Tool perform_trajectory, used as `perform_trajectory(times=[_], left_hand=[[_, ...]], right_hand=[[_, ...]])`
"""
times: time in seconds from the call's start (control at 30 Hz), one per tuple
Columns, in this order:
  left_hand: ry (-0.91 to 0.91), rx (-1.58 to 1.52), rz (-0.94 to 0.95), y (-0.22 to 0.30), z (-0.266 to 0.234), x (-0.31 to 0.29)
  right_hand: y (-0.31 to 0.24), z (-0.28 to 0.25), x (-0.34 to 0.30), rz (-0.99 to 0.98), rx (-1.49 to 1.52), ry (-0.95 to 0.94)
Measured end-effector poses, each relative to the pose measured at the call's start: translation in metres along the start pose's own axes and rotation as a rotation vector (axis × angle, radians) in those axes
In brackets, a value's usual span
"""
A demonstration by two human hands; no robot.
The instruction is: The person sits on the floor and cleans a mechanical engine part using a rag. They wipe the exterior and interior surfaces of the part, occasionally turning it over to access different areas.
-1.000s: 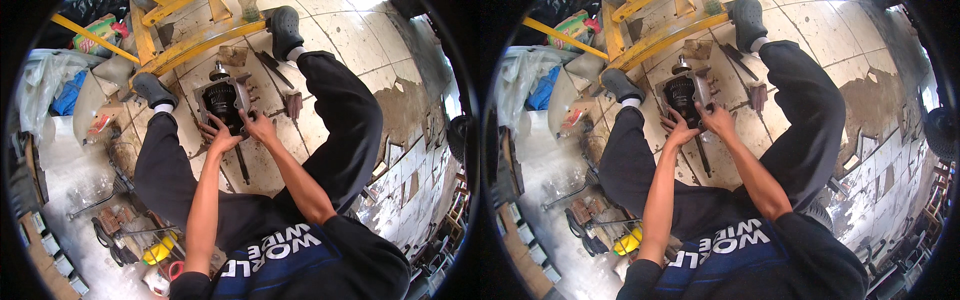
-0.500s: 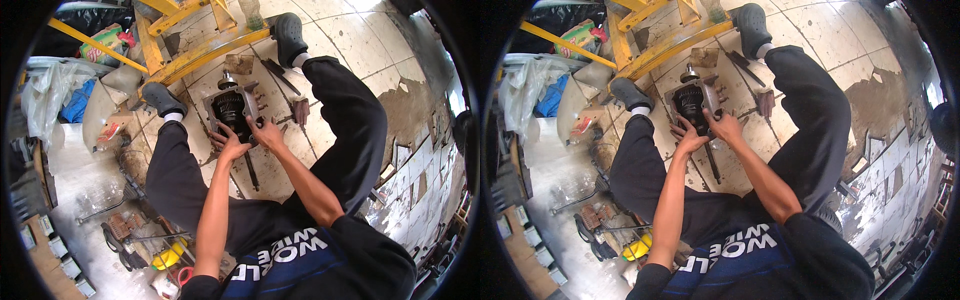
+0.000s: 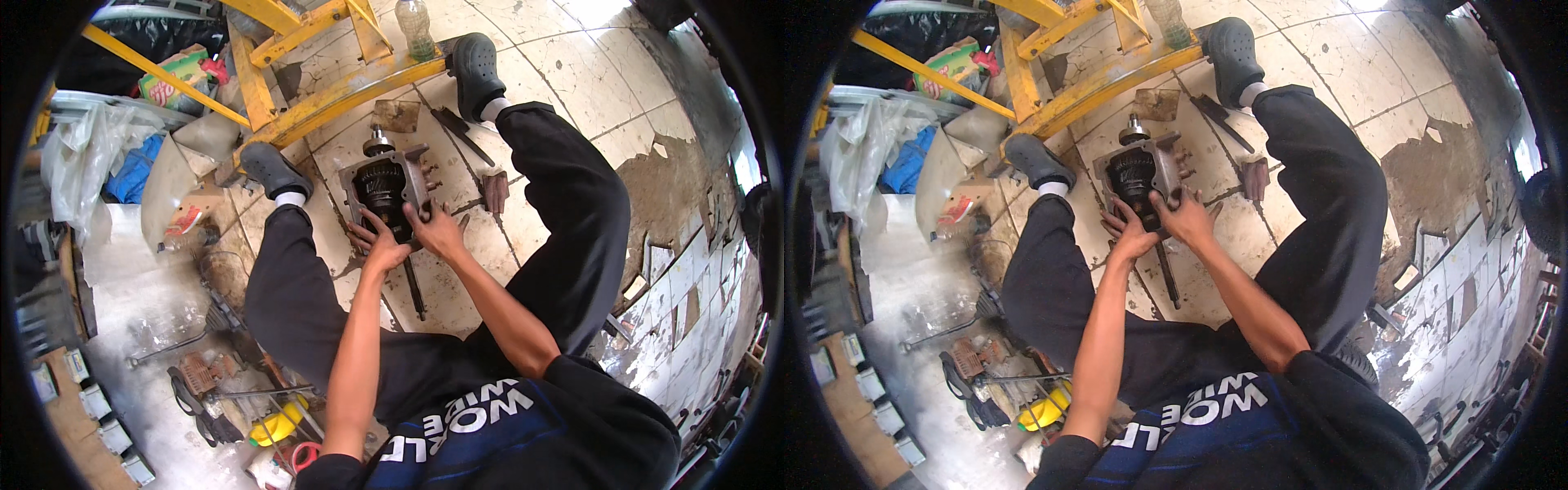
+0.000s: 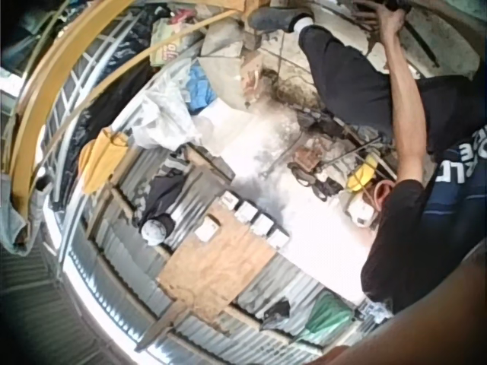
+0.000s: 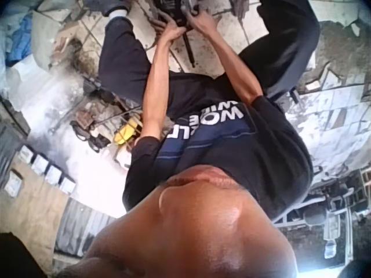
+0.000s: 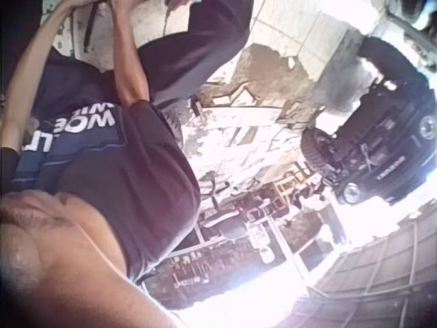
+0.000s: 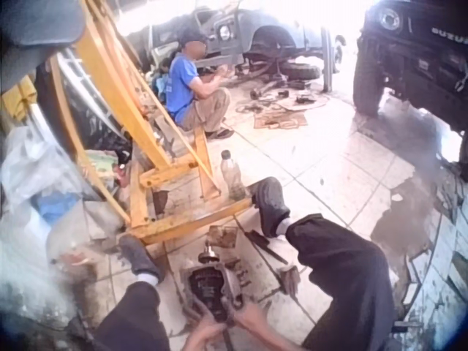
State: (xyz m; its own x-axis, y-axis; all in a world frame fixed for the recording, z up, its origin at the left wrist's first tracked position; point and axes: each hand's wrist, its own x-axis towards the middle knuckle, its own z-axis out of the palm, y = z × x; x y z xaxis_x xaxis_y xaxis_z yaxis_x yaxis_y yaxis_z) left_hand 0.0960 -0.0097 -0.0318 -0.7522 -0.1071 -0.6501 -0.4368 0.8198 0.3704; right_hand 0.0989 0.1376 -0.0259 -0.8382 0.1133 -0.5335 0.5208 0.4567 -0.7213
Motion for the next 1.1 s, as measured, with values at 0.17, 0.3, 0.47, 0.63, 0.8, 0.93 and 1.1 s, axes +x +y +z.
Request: perform_trajectory(times=[0.17,0.3,0.47,0.63,0.8,0.93,1.1], left_hand=[[0.033,0.006,-0.008,-0.006,0.006,0.001],[0.001,-0.004,-0.033,-0.003,-0.003,0.000],[-0.028,-0.007,0.008,0.001,-0.004,-0.004],[0.006,0.056,-0.012,-0.002,-0.002,0.003],[-0.023,0.027,-0.032,-0.008,0.003,-0.001],[-0.011,0.041,-0.011,0.000,-0.005,-0.001],[0.025,0.005,0.007,-0.001,-0.001,-0.001]], right_hand=[[0.011,0.007,0.000,-0.055,0.040,0.031],[0.003,0.009,-0.008,-0.128,-0.040,0.062],[0.013,0.004,0.018,0.024,0.019,-0.044],[0.012,0.002,-0.009,-0.137,0.048,0.008],[0.006,0.007,-0.004,-0.113,-0.021,0.032],[-0.009,-0.005,-0.003,0.051,0.013,-0.070],[0.007,0.006,0.003,-0.058,0.007,-0.035]])
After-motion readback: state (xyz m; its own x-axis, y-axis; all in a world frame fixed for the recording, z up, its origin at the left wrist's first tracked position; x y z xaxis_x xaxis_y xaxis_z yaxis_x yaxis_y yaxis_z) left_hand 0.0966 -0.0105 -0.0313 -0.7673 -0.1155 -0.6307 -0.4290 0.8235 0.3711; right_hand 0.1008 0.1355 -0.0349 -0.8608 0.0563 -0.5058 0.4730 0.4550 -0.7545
